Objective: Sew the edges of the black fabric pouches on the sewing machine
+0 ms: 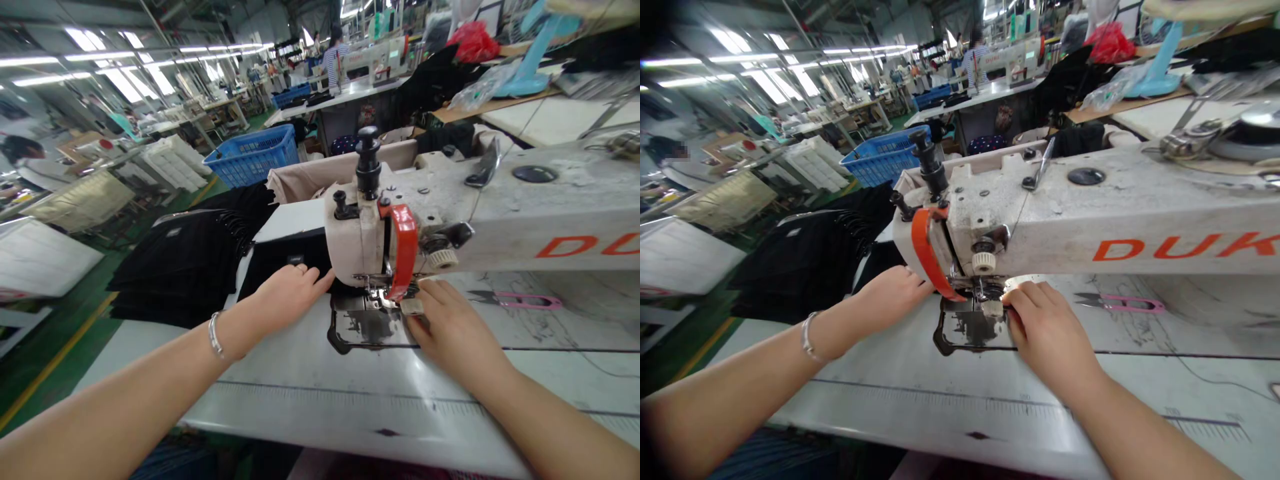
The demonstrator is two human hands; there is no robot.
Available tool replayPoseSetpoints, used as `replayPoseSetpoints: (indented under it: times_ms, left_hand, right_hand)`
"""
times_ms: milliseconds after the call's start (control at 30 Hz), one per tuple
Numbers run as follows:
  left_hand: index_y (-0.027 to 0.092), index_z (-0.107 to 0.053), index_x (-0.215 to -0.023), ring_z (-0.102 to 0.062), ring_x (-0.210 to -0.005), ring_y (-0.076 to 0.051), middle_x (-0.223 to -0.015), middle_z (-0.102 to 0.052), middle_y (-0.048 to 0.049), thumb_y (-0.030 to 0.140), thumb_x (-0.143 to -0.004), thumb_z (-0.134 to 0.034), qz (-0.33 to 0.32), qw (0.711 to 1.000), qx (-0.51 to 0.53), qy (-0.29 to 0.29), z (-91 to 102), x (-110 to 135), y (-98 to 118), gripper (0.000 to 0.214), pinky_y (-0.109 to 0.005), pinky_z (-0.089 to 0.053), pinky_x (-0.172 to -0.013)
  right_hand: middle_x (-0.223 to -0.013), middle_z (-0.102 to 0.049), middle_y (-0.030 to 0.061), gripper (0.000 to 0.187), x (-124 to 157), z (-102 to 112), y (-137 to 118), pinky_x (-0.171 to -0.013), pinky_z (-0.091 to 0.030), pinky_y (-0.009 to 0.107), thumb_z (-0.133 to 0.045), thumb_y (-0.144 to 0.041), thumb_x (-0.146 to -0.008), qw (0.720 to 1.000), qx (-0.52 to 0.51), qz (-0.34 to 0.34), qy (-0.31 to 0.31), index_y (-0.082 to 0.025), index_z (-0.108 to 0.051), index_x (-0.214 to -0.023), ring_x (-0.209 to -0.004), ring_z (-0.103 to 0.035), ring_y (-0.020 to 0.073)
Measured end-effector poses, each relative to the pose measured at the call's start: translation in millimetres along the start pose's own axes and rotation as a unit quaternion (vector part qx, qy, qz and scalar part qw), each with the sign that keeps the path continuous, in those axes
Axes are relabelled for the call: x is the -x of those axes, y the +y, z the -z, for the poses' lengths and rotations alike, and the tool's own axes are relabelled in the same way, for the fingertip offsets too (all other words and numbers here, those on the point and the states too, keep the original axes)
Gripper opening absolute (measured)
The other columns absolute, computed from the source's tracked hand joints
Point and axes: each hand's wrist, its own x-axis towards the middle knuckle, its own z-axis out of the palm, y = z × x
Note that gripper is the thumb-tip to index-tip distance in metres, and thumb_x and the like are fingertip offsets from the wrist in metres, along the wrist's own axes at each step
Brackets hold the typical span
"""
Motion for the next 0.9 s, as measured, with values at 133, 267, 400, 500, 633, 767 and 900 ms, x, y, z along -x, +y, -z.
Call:
replayPoseSetpoints:
  times_ms: [133, 267, 400, 500, 633, 767, 900]
  left_hand:
    - [0.002, -0.037, -0.142, -0.063, -0.075, -0.025, -0.101, -0.067, -0.0155, 0.004, -0.08, -0.052, 0.006, 0.993, 0.008, -0.118, 33.5, 24, 54, 0.063, -0.036, -0.051, -0.063]
    - [0.013, -0.049, -0.135, -0.067, -0.086, -0.021, -0.111, -0.069, -0.0105, 0.032, -0.096, -0.049, 0.007, 0.976, 0.189, -0.112, 56.3, 20, 86, 0.043, -0.03, -0.054, -0.072]
    - [0.014, -0.06, -0.121, -0.064, -0.105, -0.024, -0.113, -0.068, -0.0099, 0.035, -0.102, -0.038, 0.044, 0.985, 0.166, -0.012, 36.7, 1, 96, 0.035, -0.038, -0.052, -0.091]
    - [0.006, -0.046, -0.136, -0.042, -0.134, -0.029, -0.142, -0.049, -0.0156, 0.02, -0.1, -0.042, 0.058, 0.99, 0.101, 0.073, 0.8, -4, 100, 0.039, -0.044, -0.038, -0.112]
    - [0.007, -0.038, -0.142, -0.033, -0.141, -0.024, -0.147, -0.044, -0.0132, 0.014, -0.098, -0.042, 0.042, 0.985, 0.137, 0.093, -27.4, 0, 93, 0.045, -0.039, -0.035, -0.117]
    - [0.012, -0.042, -0.138, -0.037, -0.139, -0.023, -0.145, -0.046, -0.0123, 0.01, -0.096, -0.04, 0.018, 0.979, 0.181, 0.088, -24.8, 1, 80, 0.042, -0.04, -0.041, -0.114]
    - [0.013, -0.043, -0.137, -0.039, -0.138, -0.022, -0.142, -0.049, -0.0103, 0.008, -0.096, -0.04, 0.014, 0.975, 0.201, 0.093, -24.2, -5, 72, 0.041, -0.04, -0.041, -0.114]
  right_hand:
    - [-0.101, -0.06, 0.0132, 0.007, -1, 0, -3, -0.079, -0.049, 0.045, -0.056, -0.018, -0.088, 0.999, 0.029, -0.006, 0.025, -0.016, -0.056, -0.094, -0.09, -0.054, 0.0294]
    - [-0.094, -0.062, 0.0118, 0.004, -2, 2, -4, -0.079, -0.05, 0.046, -0.056, -0.017, -0.089, 0.999, 0.019, -0.001, 0.031, -0.016, -0.059, -0.091, -0.089, -0.055, 0.0294]
    - [-0.11, -0.064, 0.0101, 0.021, 4, 1, -7, -0.088, -0.051, 0.044, -0.052, -0.014, -0.092, 0.991, -0.072, 0.107, 0.021, -0.017, -0.062, -0.11, -0.1, -0.057, 0.0259]
    - [-0.12, -0.065, 0.008, 0.03, 11, -2, -12, -0.091, -0.052, 0.042, -0.049, -0.011, -0.093, 0.979, -0.109, 0.174, -0.019, -0.019, -0.061, -0.119, -0.106, -0.06, 0.0224]
    - [-0.116, -0.068, 0.009, 0.03, 15, -4, -17, -0.09, -0.053, 0.043, -0.049, -0.009, -0.092, 0.975, -0.121, 0.183, -0.032, -0.016, -0.064, -0.116, -0.104, -0.063, 0.022]
    - [-0.118, -0.067, 0.0091, 0.031, 17, -5, -20, -0.089, -0.054, 0.045, -0.049, -0.01, -0.092, 0.978, -0.111, 0.173, -0.038, -0.017, -0.064, -0.118, -0.106, -0.062, 0.0234]
    - [-0.121, -0.066, 0.0092, 0.03, 16, -6, -23, -0.089, -0.054, 0.045, -0.049, -0.01, -0.093, 0.981, -0.088, 0.171, -0.038, -0.014, -0.063, -0.119, -0.106, -0.061, 0.0244]
